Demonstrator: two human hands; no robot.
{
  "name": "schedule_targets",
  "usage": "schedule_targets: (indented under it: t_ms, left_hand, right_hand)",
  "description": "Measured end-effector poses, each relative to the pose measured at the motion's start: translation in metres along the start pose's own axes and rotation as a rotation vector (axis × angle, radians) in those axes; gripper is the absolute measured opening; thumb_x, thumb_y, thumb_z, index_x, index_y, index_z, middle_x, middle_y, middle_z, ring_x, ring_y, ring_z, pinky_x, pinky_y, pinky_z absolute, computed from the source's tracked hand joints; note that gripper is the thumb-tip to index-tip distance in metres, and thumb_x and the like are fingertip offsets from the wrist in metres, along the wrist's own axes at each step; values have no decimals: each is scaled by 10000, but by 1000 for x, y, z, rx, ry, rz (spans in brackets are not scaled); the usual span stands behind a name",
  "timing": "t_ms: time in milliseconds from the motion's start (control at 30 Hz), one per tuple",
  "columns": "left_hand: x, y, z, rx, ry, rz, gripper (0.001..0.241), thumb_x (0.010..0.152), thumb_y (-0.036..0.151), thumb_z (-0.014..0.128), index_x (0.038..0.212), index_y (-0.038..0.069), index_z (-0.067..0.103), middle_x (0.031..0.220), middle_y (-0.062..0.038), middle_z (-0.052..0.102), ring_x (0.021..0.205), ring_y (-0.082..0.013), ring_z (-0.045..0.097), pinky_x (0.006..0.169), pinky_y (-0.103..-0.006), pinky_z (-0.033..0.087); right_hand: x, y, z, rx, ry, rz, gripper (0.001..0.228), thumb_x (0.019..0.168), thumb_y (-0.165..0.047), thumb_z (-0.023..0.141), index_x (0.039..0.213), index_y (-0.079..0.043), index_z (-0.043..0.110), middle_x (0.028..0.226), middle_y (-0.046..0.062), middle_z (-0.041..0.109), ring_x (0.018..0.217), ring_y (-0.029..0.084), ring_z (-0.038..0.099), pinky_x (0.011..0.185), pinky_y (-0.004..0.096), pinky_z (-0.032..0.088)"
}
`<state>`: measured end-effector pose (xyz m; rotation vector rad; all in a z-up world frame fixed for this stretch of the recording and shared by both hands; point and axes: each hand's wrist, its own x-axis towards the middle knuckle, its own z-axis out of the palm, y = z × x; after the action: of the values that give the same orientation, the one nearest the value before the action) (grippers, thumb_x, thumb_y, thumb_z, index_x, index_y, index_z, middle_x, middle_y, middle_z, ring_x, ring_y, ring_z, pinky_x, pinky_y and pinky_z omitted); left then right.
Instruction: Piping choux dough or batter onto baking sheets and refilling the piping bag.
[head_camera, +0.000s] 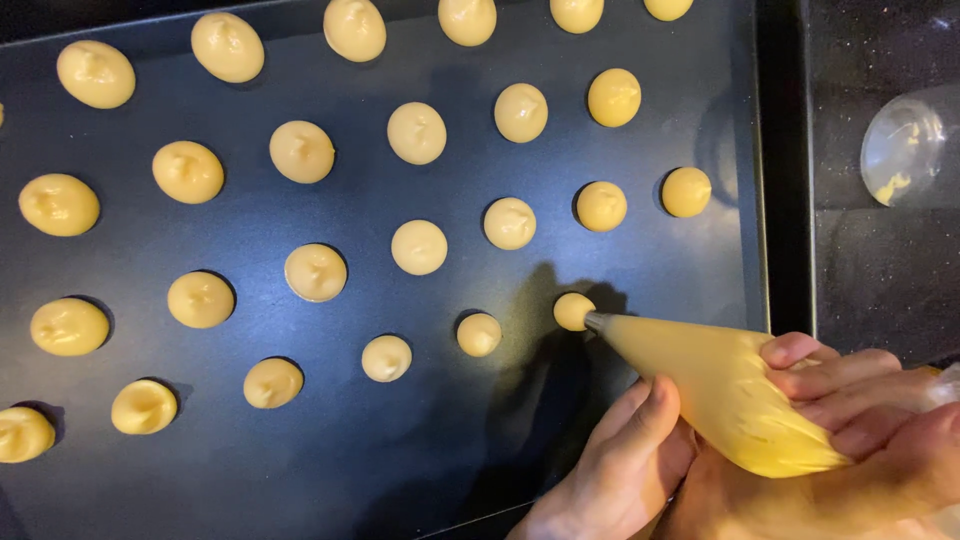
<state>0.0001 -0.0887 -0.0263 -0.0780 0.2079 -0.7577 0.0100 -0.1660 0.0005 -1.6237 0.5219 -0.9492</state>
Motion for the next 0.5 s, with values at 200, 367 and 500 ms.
schedule_targets:
  t_ms: [200, 367, 500]
  left_hand:
    - [0, 6, 7, 50, 43, 6, 857, 1017, 564, 619, 1584, -19, 347, 1539, -99, 482, 1475, -205, 430, 1285, -379, 293]
    - [2, 14, 17, 159, 38, 35, 893, 1001, 566, 641, 1586, -32, 331, 1567, -96, 456, 1508, -213, 385, 1298, -381, 256]
    - [7, 18, 25, 289, -9, 98, 962, 971, 590, 694, 1604, -31, 321, 1599, -95, 444, 1549, -201, 365, 1330, -363, 227]
  right_hand:
    - [1, -19, 24, -10, 62, 56, 500, 1184, -357, 482, 802, -101, 285, 684, 51, 279, 642, 180, 347, 760, 347, 437]
    - [17, -19, 25, 24, 99, 116, 449, 1159, -316, 471, 801, -112, 292, 687, 27, 272, 648, 157, 337, 778, 326, 432]
    - [33, -3, 6, 475, 128, 319, 411, 1153, -287, 488, 814, -97, 357, 712, 34, 355, 675, 168, 391, 763, 322, 433]
